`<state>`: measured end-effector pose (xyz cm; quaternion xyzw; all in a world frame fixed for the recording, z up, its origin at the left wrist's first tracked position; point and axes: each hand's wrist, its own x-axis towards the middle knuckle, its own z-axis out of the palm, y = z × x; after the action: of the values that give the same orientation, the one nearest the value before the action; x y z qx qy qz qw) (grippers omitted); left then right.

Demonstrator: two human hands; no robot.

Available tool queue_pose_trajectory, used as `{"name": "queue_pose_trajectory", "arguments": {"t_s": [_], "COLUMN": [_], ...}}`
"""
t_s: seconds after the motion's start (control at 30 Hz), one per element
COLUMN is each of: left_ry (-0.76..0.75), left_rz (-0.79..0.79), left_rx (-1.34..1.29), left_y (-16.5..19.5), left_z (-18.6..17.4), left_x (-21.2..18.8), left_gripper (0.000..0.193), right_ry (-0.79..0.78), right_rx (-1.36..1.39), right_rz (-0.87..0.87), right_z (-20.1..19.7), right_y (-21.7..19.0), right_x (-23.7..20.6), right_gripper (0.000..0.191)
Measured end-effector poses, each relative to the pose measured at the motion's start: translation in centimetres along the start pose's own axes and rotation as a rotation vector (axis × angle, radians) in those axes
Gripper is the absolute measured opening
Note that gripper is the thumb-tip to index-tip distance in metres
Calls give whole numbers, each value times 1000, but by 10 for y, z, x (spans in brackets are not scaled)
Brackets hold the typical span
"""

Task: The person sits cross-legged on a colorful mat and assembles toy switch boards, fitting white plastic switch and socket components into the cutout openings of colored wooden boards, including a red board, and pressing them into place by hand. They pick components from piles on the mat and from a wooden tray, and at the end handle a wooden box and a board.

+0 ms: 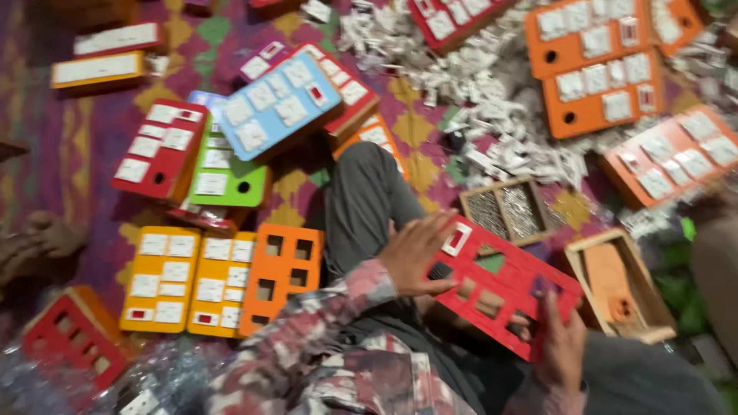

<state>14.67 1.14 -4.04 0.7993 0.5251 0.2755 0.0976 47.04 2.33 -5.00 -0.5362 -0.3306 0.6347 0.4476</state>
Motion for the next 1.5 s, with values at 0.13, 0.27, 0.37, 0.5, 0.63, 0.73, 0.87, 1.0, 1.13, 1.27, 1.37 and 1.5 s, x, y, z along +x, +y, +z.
{"name": "queue_pose_trajectory", "arguments": {"t_s": [0.13,0.27,0.37,0.5,0.63,0.73,0.87,1.0,1.13,1.27,1.37,1.5], "left_ry": [-116,-43,-124,-209,-119,-11,57,48,125,117,344,472], "left_rz": [22,116,168,143,206,291,378,305,94,-163,-416,-328], "left_rx": [51,19,113,179,64,-55,-128,-186,-421,-1407,-2222,-2206], "left_y": [33,57,62,65,66,65,71,70,55,39,30,23], "left_z": [-44,-71,-80,-77,-69,-67,-64,-52,-17,35,66,75], "left_x": [-18,-26,-27,-23,-19,-16,-1,11,16,19,37,39], "left_gripper": [122,141,144,149,148,147,147,140,126,97,68,62], "right_ry": [-39,-81,-122,-174,-180,-197,-191,-162,-245,-273,-233,-286], "right_rx": [-83,-93,-137,-171,-132,-134,-182,-208,96,-160,-500,-1076], "right_rz": [-21,-15,-51,-109,-101,-156,-156,-144,-270,-424,-447,-755], "right_z": [4,6,8,11,7,1,-5,-5,-4,6,16,32], "right_y": [-16,-35,-47,-60,-73,-82,-99,-122,-143,-150,-146,-139], "right_x": [-23,-44,-58,-71,-80,-84,-84,-86,-66,-3,42,94], "right_gripper": [28,28,28,28,28,27,30,44,55,47,41,27]}}
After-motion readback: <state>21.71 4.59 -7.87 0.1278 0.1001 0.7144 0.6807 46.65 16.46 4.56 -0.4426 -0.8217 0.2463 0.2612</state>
